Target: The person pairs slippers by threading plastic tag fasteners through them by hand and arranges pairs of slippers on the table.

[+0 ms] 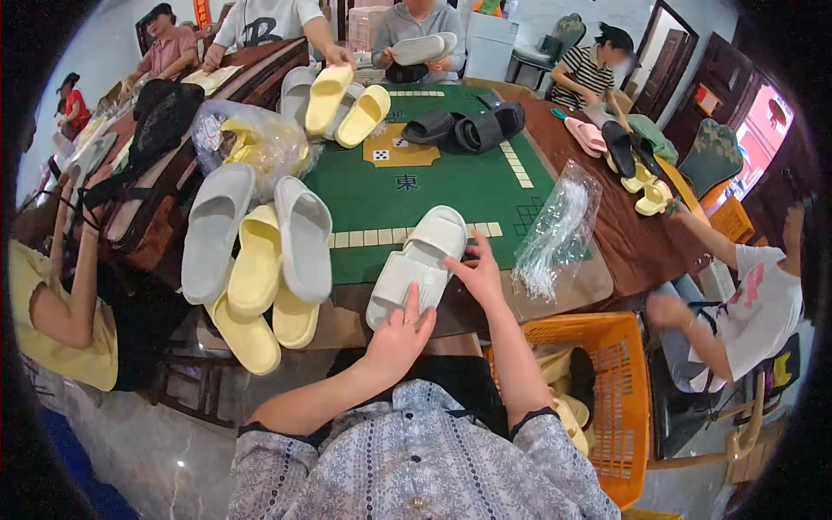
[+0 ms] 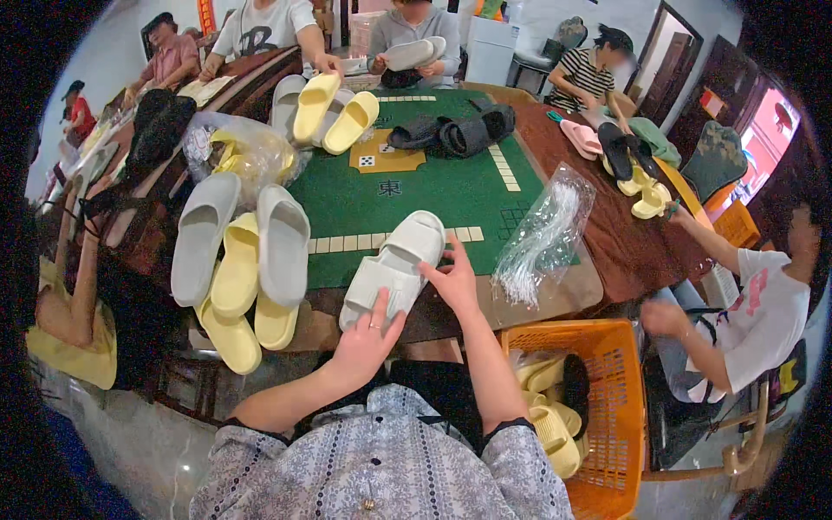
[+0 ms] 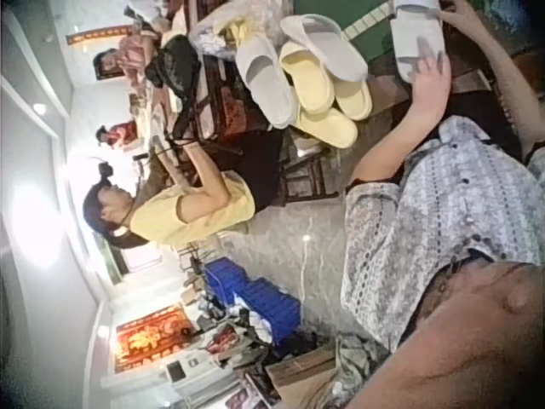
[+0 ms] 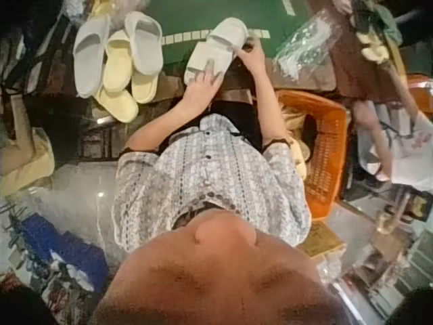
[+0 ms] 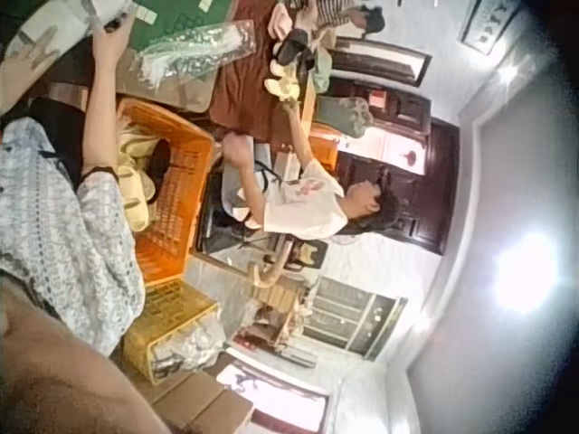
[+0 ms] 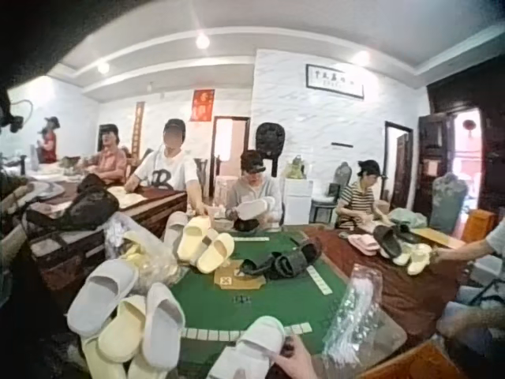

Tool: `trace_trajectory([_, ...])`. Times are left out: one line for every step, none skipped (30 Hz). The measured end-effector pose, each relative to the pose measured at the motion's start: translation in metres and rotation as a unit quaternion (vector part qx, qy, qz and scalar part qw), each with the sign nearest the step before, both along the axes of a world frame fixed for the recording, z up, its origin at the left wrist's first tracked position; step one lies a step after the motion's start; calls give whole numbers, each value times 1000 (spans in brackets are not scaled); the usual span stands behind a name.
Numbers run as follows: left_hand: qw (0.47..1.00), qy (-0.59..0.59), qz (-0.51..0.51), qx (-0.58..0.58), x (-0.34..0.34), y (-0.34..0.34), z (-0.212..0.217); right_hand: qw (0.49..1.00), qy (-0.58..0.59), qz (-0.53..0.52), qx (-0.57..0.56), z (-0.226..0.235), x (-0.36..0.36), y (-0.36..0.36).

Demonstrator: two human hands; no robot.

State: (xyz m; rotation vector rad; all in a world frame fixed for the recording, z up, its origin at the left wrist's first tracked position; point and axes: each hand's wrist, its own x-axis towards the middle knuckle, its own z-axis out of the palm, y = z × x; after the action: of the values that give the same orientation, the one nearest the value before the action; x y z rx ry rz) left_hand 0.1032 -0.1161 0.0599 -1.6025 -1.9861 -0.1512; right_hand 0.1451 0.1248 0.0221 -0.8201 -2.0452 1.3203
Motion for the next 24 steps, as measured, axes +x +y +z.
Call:
trace_trajectory([1000, -16, -16, -16, -3, -8, 3, 998, -22, 40, 45, 7, 1, -4])
trace_trajectory([998, -31, -32, -32, -7, -15, 5, 995, -22, 25, 92, 11, 4, -11])
trace_trajectory([996, -48, -71, -9, -13, -20, -1, 995, -18, 24, 90, 18, 6, -15])
trace_trajectory([994, -68, -85, -8, -17, -25, 0, 992, -49, 16, 119, 28, 10, -19])
trace_trajectory([991, -89, -100, -6, -21, -28, 2, 986, -80, 9, 146, 33, 10, -22])
trace_trajectory([989, -107, -100, -11, -27, -32, -1, 980, -71, -11, 187, 33, 9, -22])
trace_trajectory([990, -101, -97, -12, -30, -34, 4, 975, -63, -27, 210, 34, 9, -19])
trace_trajectory([991, -95, -95, -12, -33, -37, 9, 970, -54, -43, 232, 34, 10, -15])
trace_trajectory([988, -125, -92, 4, -35, -39, 15, 963, -35, -70, 259, 33, 13, -10])
trace_trajectory([988, -123, -96, 3, -38, -42, 16, 961, -21, -74, 267, 34, 15, -3])
trace_trajectory([984, -152, -88, -1, -42, -45, 17, 958, -8, -79, 274, 35, 17, 3])
trace_trajectory([980, -182, -81, -4, -45, -48, 17, 956, -1, -86, 279, 35, 19, 9])
trace_trajectory([974, -198, -107, 14, -49, -46, 19, 945, 15, -105, 310, 36, 19, 18])
trace_trajectory([974, -205, -94, 8, -53, -49, 22, 932, 30, -124, 340, 36, 21, 26])
trace_trajectory([974, -213, -81, 3, -56, -54, 25, 948, 26, -118, 293, 36, 28, 34])
trace_trajectory([967, -242, -67, 30, -58, -57, 31, 944, 28, -111, 311, 40, 35, 41])
trace_trajectory([968, -239, -59, 48, -67, -56, 25, 938, 30, -104, 329, 43, 40, 45])
trace_trajectory([968, -236, -52, 66, -77, -55, 20, 944, 43, -96, 312, 43, 43, 47])
trace_trajectory([960, -265, -59, 66, -84, -51, 24, 943, 40, -90, 318, 42, 48, 47])
trace_trajectory([945, -306, -79, 86, -96, -47, 25, 942, 38, -76, 324, 42, 46, 42])
trace_trajectory([926, -347, -101, 105, -106, -39, 28, 943, 39, -47, 326, 41, 46, 37])
trace_trajectory([925, -364, -65, 91, -114, -26, 35, 948, 18, -47, 313, 44, 47, 27])
trace_trajectory([942, -316, -44, 101, -121, -17, 38, 952, -1, -44, 302, 49, 46, 16])
trace_trajectory([957, -268, -24, 110, -128, -9, 38, 954, 35, -32, 296, 38, 42, 12])
